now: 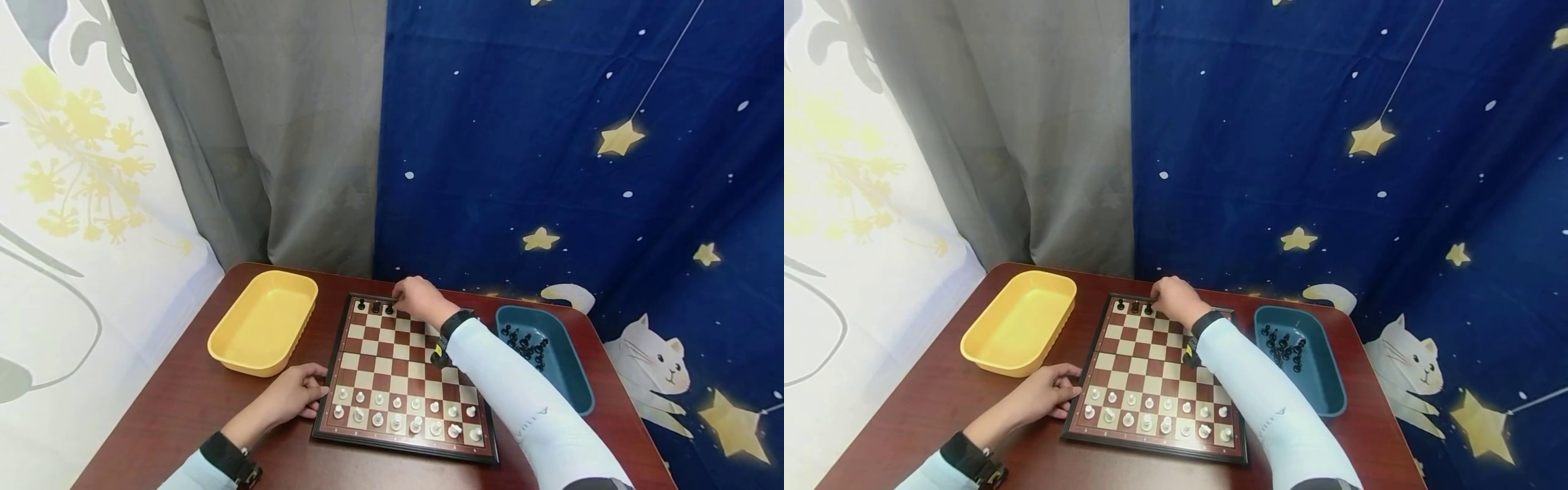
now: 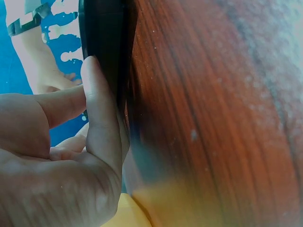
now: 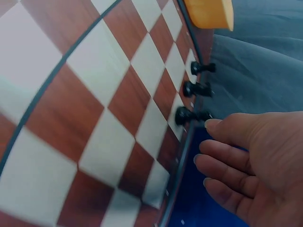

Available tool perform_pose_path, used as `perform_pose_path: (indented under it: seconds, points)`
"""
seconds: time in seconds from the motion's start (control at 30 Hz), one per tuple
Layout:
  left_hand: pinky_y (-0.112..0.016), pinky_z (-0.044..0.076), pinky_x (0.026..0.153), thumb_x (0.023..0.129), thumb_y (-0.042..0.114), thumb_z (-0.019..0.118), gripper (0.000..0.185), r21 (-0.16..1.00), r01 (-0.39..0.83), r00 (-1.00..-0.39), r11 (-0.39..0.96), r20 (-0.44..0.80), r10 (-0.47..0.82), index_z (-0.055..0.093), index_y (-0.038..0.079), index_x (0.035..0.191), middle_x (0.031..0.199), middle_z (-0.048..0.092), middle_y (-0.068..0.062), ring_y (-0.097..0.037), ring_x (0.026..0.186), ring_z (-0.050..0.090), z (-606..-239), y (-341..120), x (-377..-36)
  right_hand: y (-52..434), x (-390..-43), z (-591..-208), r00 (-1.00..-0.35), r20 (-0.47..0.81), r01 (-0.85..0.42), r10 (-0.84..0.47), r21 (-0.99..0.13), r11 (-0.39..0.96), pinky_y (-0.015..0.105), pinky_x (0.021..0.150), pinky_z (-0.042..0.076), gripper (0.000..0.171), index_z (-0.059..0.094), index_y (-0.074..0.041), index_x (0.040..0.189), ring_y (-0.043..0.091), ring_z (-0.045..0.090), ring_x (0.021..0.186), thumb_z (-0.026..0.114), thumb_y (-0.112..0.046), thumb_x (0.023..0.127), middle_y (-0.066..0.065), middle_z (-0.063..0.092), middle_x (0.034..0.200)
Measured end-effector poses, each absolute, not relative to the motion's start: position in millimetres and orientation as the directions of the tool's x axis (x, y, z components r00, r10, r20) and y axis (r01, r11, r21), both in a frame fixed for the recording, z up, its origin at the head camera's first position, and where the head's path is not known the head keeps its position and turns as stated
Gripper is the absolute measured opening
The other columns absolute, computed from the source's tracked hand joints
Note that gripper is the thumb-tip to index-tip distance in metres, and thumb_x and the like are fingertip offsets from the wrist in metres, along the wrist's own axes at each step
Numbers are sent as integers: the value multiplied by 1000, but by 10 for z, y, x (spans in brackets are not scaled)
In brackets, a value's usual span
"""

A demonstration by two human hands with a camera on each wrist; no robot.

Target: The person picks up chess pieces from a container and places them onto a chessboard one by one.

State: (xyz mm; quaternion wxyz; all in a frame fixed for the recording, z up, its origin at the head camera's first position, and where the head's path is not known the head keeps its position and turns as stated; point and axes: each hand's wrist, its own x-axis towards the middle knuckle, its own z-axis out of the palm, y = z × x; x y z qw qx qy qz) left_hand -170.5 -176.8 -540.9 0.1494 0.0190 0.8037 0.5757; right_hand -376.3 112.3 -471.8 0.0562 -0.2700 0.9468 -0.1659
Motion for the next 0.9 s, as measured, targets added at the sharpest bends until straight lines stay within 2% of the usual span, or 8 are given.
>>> perform_pose_path:
  seconds: [0.17, 0.33, 0.57, 0.9]
  points:
    - [-40, 68, 61, 104, 0, 74, 35, 930, -142, -957, 340, -217, 193, 64, -9, 136, 85, 65, -10, -20, 69, 66, -5415, -1764, -1713, 1421, -3693, -4548, -862, -6, -472, -507, -355, 807, 39, 84, 64, 24, 79, -2, 126, 22, 74, 96, 79, -12, 104, 9, 79, 113]
    - [-40, 68, 61, 104, -1, 73, 34, 932, -137, -956, 337, -213, 202, 64, -10, 136, 85, 64, -10, -19, 69, 65, -5421, -1768, -1711, 1842, -3576, -4414, -879, 6, -444, -476, -371, 815, 40, 81, 63, 20, 80, -5, 123, 21, 74, 94, 78, -14, 105, 7, 79, 109]
    - [-39, 68, 61, 104, 0, 73, 34, 933, -132, -954, 335, -211, 212, 64, -10, 136, 85, 64, -10, -19, 69, 65, -5429, -1756, -1712, 2446, -3377, -4353, -920, 25, -365, -392, -420, 831, 42, 79, 63, 21, 80, -4, 122, 22, 72, 93, 77, -17, 106, 6, 78, 106]
    - [-40, 68, 61, 105, 0, 72, 35, 932, -140, -954, 334, -218, 208, 63, -10, 137, 85, 65, -10, -19, 68, 66, -5433, -1776, -1700, 3034, -3054, -4260, -957, 41, -276, -287, -429, 860, 42, 78, 63, 21, 79, -5, 121, 24, 71, 93, 75, -20, 108, 8, 77, 107]
